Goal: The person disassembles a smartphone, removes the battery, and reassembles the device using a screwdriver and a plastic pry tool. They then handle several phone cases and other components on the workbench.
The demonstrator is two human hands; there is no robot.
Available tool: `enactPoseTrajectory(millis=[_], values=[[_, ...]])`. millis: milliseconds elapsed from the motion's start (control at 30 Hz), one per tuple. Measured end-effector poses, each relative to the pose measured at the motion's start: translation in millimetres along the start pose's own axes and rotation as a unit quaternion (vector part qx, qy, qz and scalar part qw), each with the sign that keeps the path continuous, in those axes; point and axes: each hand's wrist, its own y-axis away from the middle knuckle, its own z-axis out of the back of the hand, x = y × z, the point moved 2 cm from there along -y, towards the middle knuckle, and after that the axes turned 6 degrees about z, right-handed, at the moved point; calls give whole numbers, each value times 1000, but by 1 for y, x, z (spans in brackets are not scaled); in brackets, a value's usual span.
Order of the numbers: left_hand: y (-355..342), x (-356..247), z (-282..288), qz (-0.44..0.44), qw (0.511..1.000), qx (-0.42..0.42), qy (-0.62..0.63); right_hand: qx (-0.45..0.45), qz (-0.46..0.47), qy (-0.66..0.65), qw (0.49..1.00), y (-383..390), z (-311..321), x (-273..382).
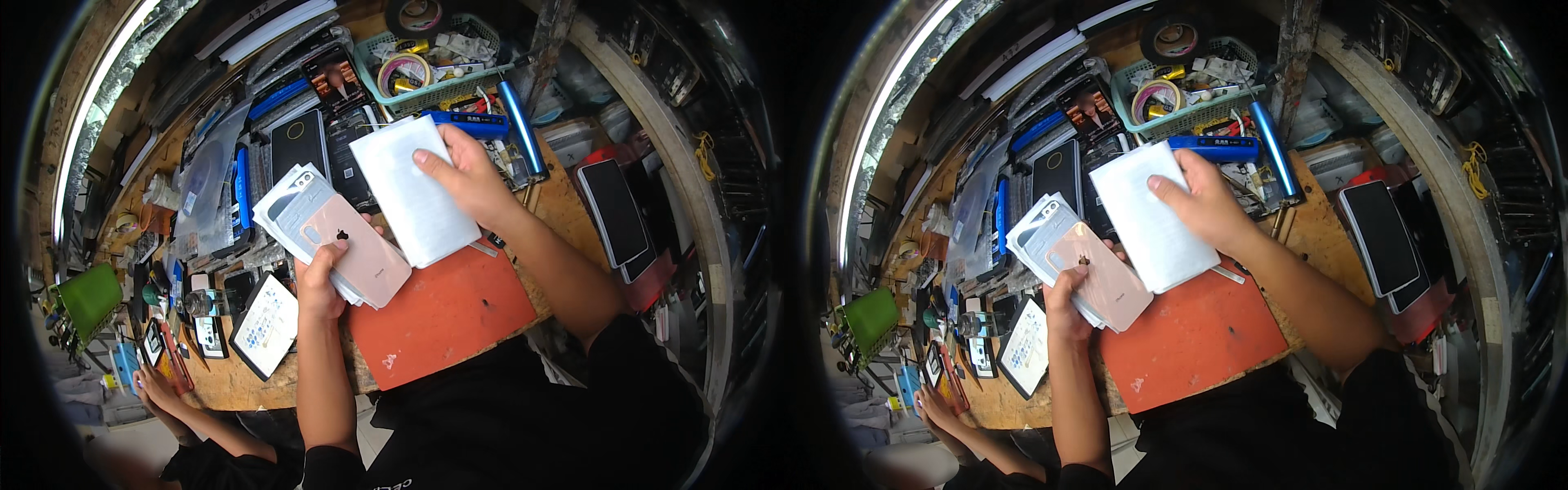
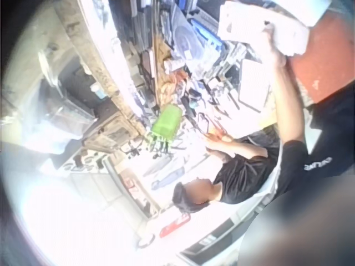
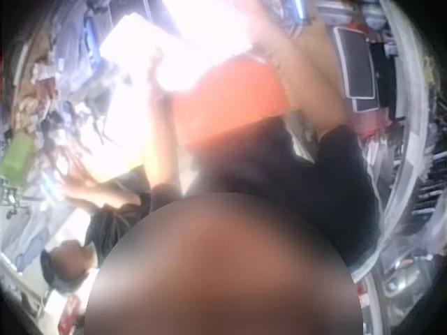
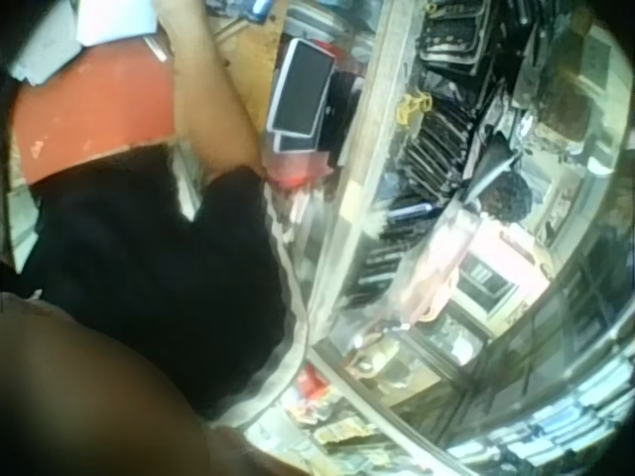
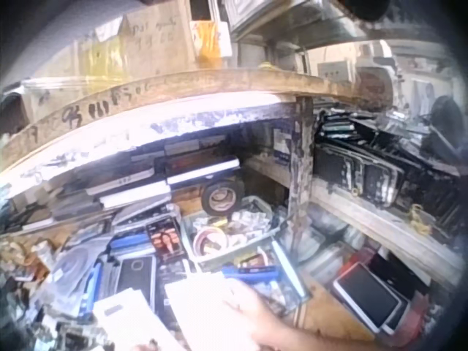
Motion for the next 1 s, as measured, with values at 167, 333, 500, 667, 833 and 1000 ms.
enactPoseTrajectory(millis=[167, 333, 500, 667, 833, 1000], values=[[0, 1, 4, -26, 997, -72, -10, -4, 57, 177, 983, 0, 5, -2], [1, -1, 5, -56, 995, -84, 12, -31, 89, 460, 883, 1, 9, 0], [2, 0, 4, -56, 996, -69, 2, -68, 323, 498, 802, 11, -7, 13], [1, 6, 1, -39, 998, -54, 10, 213, -14, 197, 957, 26, -31, 1], [2, 4, 1, 25, 986, 25, 163, 97, -43, 7, 994, 15, -19, 6], [0, 3, 0, -14, 999, 0, 29, 97, -48, -72, 991, 12, -12, 6]])
